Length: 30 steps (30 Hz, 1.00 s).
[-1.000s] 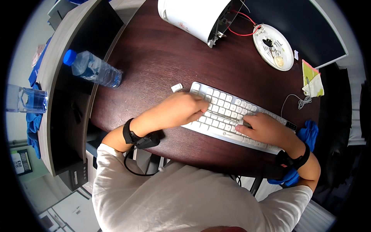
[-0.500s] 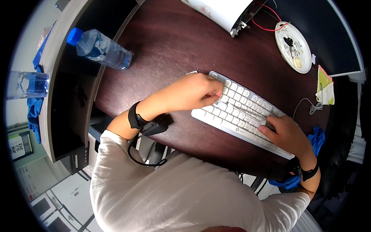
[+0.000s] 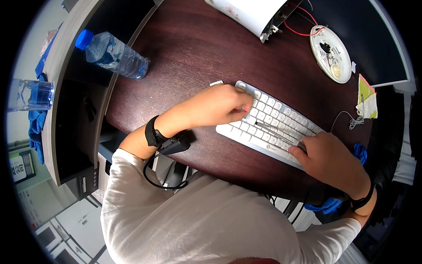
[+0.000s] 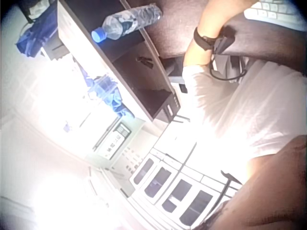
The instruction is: The person is assembling a white computer keyboard by hand. They pick up individual white keycaps from a row on the desk and press them into the corresponding slots on the keyboard base. The person works methodically across the keyboard, occasionally using a screwdriver to assist with placement.
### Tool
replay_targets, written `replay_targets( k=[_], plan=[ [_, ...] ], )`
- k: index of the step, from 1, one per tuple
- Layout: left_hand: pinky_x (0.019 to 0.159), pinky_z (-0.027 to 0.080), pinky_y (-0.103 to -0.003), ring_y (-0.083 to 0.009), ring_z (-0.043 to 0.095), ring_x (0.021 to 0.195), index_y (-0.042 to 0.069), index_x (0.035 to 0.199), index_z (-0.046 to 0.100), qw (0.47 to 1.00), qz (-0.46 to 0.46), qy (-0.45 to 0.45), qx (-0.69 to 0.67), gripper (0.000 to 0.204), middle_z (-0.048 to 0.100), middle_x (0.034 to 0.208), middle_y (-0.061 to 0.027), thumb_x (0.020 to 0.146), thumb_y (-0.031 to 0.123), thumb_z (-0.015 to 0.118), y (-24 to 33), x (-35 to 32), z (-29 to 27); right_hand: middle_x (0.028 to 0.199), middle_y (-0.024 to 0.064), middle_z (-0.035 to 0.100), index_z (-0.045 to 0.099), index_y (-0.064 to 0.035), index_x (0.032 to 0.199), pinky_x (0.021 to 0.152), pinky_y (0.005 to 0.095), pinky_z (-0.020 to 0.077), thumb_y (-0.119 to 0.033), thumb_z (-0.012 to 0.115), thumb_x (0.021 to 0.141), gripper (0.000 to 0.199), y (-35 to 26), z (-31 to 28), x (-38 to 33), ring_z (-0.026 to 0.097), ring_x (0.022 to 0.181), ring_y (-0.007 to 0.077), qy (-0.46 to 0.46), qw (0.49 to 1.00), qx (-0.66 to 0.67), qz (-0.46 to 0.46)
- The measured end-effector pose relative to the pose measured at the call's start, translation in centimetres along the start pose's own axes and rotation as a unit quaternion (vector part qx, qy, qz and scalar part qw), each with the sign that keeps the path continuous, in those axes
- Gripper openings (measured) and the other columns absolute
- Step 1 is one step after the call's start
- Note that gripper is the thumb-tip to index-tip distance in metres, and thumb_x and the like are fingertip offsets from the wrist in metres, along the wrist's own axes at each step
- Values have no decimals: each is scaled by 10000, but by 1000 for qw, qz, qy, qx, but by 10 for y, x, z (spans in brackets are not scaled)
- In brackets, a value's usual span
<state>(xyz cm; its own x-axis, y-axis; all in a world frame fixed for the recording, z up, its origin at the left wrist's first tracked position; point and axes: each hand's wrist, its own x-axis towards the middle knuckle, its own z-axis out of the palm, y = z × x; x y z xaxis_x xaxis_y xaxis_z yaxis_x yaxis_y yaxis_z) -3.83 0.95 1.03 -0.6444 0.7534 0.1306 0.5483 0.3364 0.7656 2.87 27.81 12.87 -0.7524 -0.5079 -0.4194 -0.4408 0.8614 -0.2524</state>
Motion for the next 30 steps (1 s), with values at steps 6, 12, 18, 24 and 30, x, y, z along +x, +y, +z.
replay_targets(
  k=[6, 12, 18, 24, 30],
  plan=[
    [584, 454, -382, -252, 583, 613, 53, 850, 606, 1000, 5, 5, 5, 78, 557, 695, -78, 816, 72, 674, -2, -1, 2, 610, 228, 578, 609, 13, 638, 597, 454, 481, -284, 685, 886, 395, -15, -22, 9, 602, 605, 392, -28, 999, -25, -10],
    [567, 427, -384, -249, 554, 569, 54, 806, 593, 998, 40, 29, -33, 105, 529, 614, -68, 849, 121, 661, -3, -2, 3, 650, 224, 581, 594, 10, 686, 618, 459, 465, -316, 678, 894, 396, -11, -13, 6, 590, 663, 388, -27, 998, -62, 15],
    [534, 403, -347, -195, 511, 547, 32, 799, 603, 992, 18, 32, -122, 119, 479, 599, -58, 868, 116, 651, 5, -23, -7, 661, 211, 578, 574, 1, 743, 570, 457, 448, -314, 657, 919, 370, -6, -15, 7, 568, 622, 382, -59, 996, -64, 27],
    [523, 400, -329, -186, 502, 546, 13, 812, 603, 990, -8, 106, -90, 135, 456, 597, -37, 871, 110, 678, 26, -101, -28, 650, 227, 576, 568, 46, 735, 584, 459, 433, -269, 638, 930, 377, -16, -24, 22, 570, 640, 391, -141, 978, -1, 152],
    [536, 436, -311, -184, 579, 599, -3, 861, 639, 979, -157, 49, -117, 127, 599, 697, -76, 896, 114, 673, 45, -188, -30, 532, 180, 531, 561, 62, 741, 433, 375, 404, -219, 637, 942, 354, -15, -25, 23, 539, 409, 283, -131, 976, 6, 173]
  ],
)
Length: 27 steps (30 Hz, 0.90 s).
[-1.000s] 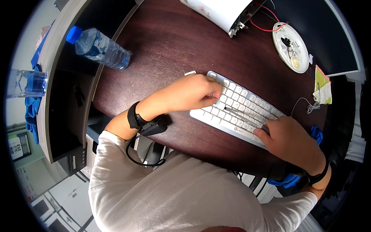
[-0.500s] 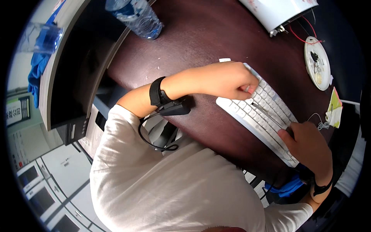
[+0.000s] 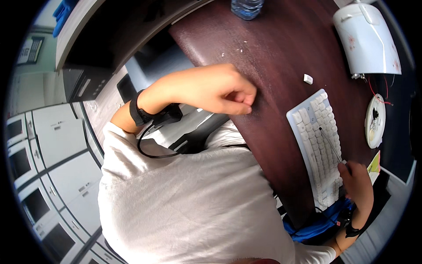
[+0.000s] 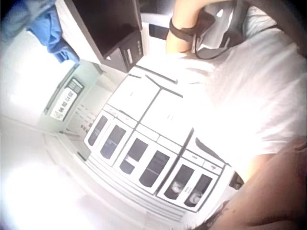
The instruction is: The person is assembling a white computer keyboard by hand. They pick up individual white keycaps from a row on the desk and press them into the corresponding slots on the keyboard base. The person works methodically across the keyboard, occasionally using a screwdriver to assist with placement.
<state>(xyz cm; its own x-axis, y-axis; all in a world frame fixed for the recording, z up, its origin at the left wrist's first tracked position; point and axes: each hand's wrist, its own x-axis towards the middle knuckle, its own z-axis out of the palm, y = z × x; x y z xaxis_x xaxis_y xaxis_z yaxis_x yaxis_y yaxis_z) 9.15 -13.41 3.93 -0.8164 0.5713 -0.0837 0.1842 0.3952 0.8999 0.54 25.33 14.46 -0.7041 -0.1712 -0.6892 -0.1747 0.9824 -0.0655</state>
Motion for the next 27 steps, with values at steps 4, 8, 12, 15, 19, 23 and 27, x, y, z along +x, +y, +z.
replay_targets(
  k=[4, 8, 12, 15, 19, 23, 27],
  plan=[
    [641, 488, -363, -270, 643, 696, -26, 943, 675, 993, -73, -89, 0, 155, 670, 801, -144, 929, 110, 603, -16, -29, 23, 488, 103, 487, 532, 42, 709, 347, 308, 361, -234, 600, 976, 391, -6, -2, -2, 505, 352, 172, -18, 999, 2, 26],
    [748, 539, -442, -368, 670, 822, -27, 997, 672, 992, -36, -50, 111, 172, 686, 879, -205, 871, 59, 594, -41, -29, 86, 487, 105, 493, 533, 43, 705, 354, 310, 372, -237, 594, 979, 396, -4, -1, -2, 521, 358, 179, -18, 1000, -7, 17],
    [690, 571, -443, -369, 682, 805, 1, 1070, 668, 945, -72, -160, 277, 265, 680, 821, -195, 830, 49, 567, -33, -18, 125, 486, 137, 502, 536, 59, 701, 375, 324, 397, -234, 607, 971, 405, -1, 1, -6, 556, 370, 214, -13, 1000, 1, -1],
    [733, 578, -452, -364, 688, 856, -12, 1186, 614, 944, -148, -160, 247, 355, 687, 962, -218, 850, 72, 537, -58, -16, 155, 544, 197, 570, 591, 59, 724, 456, 381, 455, -260, 615, 958, 396, -3, 4, -8, 598, 428, 293, -5, 1000, 2, -11],
    [953, 507, -445, -401, 591, 1131, -29, 1245, 583, 939, -250, -206, 119, 393, 613, 1213, -280, 878, 57, 469, -96, 0, 188, 599, 220, 601, 619, 50, 736, 544, 422, 484, -310, 605, 955, 421, 16, 11, -3, 625, 526, 346, 43, 995, -15, -89],
    [1008, 453, -444, -361, 553, 1209, 30, 1308, 568, 973, -191, -109, 66, 371, 585, 1301, -239, 962, 131, 478, -138, 3, 222, 605, 231, 587, 617, 44, 718, 562, 435, 474, -337, 603, 950, 446, 31, 23, 5, 612, 555, 388, 110, 979, -41, -167],
    [987, 460, -442, -353, 564, 1195, 42, 1308, 570, 988, -102, -10, 112, 363, 599, 1281, -231, 962, 131, 504, -172, 9, 242, 633, 255, 596, 616, 44, 694, 599, 463, 489, -350, 604, 944, 467, 42, 32, 7, 620, 611, 418, 125, 976, -17, -176]
  ],
)
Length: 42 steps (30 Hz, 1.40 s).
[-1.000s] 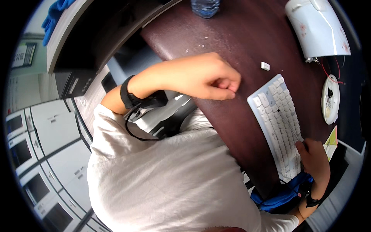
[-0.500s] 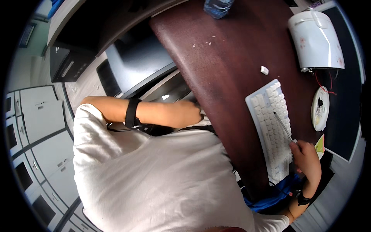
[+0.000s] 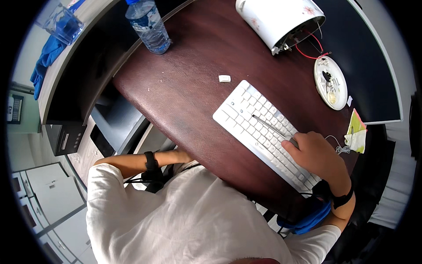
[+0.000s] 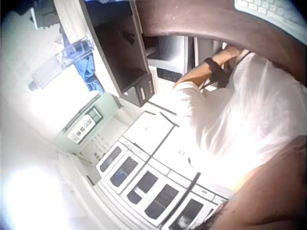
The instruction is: The person is assembling a white computer keyboard by hand. They pick up individual white keycaps from a row on the desk and press them into the corresponding slots on the keyboard base. The person works methodically across the keyboard, occasionally using a screwdriver to assist with placement.
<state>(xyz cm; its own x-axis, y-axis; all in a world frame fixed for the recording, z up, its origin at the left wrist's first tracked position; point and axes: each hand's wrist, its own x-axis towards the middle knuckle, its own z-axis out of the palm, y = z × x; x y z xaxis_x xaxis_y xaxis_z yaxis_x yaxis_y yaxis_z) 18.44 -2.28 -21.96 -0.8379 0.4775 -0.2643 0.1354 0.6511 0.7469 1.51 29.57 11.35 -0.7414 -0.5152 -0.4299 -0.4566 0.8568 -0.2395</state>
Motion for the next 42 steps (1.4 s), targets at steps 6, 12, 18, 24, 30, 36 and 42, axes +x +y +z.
replay_targets(
  k=[6, 12, 18, 24, 30, 36, 42],
  plan=[
    [966, 472, -437, -349, 583, 1169, 45, 1296, 578, 998, 10, 53, 12, 355, 610, 1261, -230, 956, 121, 510, 29, -9, -22, 684, 270, 639, 666, 48, 703, 636, 458, 541, -355, 598, 946, 476, 4, -2, 1, 668, 633, 398, -37, 999, 36, 8],
    [944, 485, -432, -345, 601, 1143, 48, 1284, 586, 993, 34, 98, 52, 346, 621, 1242, -230, 951, 112, 517, 41, -15, -37, 696, 257, 650, 680, 52, 736, 644, 450, 547, -362, 578, 958, 480, 11, 2, 3, 672, 641, 397, -37, 998, 44, -6],
    [900, 501, -413, -318, 630, 1093, 45, 1231, 610, 999, 0, -18, 39, 304, 644, 1196, -208, 941, 100, 538, 78, -13, -85, 679, 257, 641, 664, 48, 741, 638, 461, 544, -346, 581, 955, 457, 14, 9, 0, 659, 634, 409, -16, 999, 41, -18],
    [738, 517, -337, -240, 667, 831, 42, 1080, 666, 964, -23, -264, -13, 168, 701, 950, -93, 928, 103, 627, 175, -31, -221, 686, 261, 643, 665, 53, 744, 649, 471, 546, -355, 579, 956, 467, 17, 12, 0, 663, 645, 414, -8, 999, 43, -32],
    [717, 522, -319, -195, 683, 795, 22, 1066, 662, 936, 27, -347, -61, 147, 697, 893, -79, 953, 101, 609, 205, -3, -288, 683, 262, 641, 664, 50, 740, 654, 476, 545, -360, 578, 956, 471, 15, 14, -1, 660, 645, 416, -20, 999, 40, -8],
    [708, 536, -356, -258, 681, 740, -20, 1000, 680, 983, 126, 30, 129, 142, 692, 825, -148, 888, 59, 643, 174, 78, -305, 688, 253, 645, 669, 45, 758, 660, 468, 545, -366, 574, 957, 467, 15, 13, 1, 659, 648, 412, -23, 999, 41, -4],
    [613, 541, -279, -128, 666, 661, -51, 1005, 674, 996, 66, 55, 25, 143, 687, 813, -96, 910, 55, 666, 154, 149, -310, 669, 230, 657, 685, 34, 727, 622, 436, 552, -388, 561, 968, 501, 18, 18, 1, 670, 602, 365, 5, 999, 35, -26]
  ],
)
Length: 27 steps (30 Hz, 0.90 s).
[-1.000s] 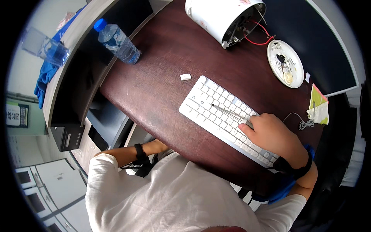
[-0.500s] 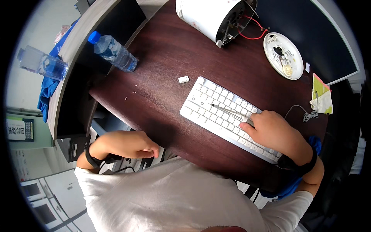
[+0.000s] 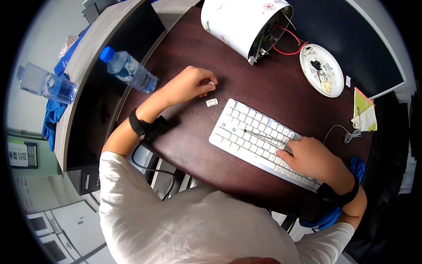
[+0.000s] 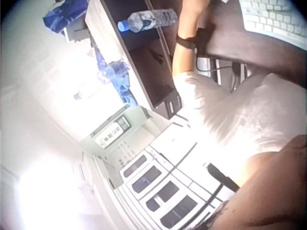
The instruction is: The person is assembling a white computer keyboard by hand. They pick up individual white keycaps from a row on the desk and press them into the corresponding slots on the keyboard base. The person works methodically across the keyboard, occasionally using a screwdriver to assist with placement.
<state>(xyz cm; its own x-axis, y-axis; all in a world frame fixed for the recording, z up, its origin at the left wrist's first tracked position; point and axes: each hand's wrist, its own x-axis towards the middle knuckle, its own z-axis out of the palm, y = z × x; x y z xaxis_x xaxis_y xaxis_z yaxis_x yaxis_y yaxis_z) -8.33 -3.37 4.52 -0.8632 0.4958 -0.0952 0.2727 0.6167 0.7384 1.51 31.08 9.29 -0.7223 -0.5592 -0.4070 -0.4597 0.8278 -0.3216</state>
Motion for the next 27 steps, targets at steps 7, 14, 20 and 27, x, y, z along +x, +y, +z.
replay_targets(
  k=[7, 14, 20, 27],
  plan=[
    [520, 520, -263, -112, 643, 570, -77, 923, 649, 993, -54, 2, -109, 103, 665, 731, -86, 902, 24, 657, -25, 30, 29, 623, 221, 641, 670, 35, 707, 588, 430, 548, -357, 592, 956, 470, -10, -2, -6, 659, 563, 361, 2, 1000, 11, 9],
    [714, 546, -354, -247, 674, 792, -6, 964, 673, 994, 37, 56, 85, 191, 609, 944, -137, 880, 162, 705, -25, 23, 34, 607, 217, 635, 668, 34, 696, 565, 427, 543, -332, 620, 940, 443, -27, -12, -9, 653, 544, 353, -4, 1000, 8, 22],
    [823, 513, -404, -331, 631, 972, 23, 1128, 633, 970, 44, 53, 234, 318, 599, 1103, -150, 872, 196, 706, -1, 0, 29, 625, 163, 637, 688, 8, 720, 570, 417, 535, -209, 574, 947, 334, -47, -35, -1, 654, 583, 311, -35, 991, -83, -94],
    [787, 535, -430, -357, 667, 893, 27, 1060, 627, 961, -64, 6, 269, 325, 670, 977, -158, 818, 215, 735, 15, -20, 29, 642, 229, 638, 693, 34, 710, 643, 457, 543, -304, 540, 966, 451, -55, -38, 9, 650, 617, 382, -55, 997, -50, -32]
  ],
)
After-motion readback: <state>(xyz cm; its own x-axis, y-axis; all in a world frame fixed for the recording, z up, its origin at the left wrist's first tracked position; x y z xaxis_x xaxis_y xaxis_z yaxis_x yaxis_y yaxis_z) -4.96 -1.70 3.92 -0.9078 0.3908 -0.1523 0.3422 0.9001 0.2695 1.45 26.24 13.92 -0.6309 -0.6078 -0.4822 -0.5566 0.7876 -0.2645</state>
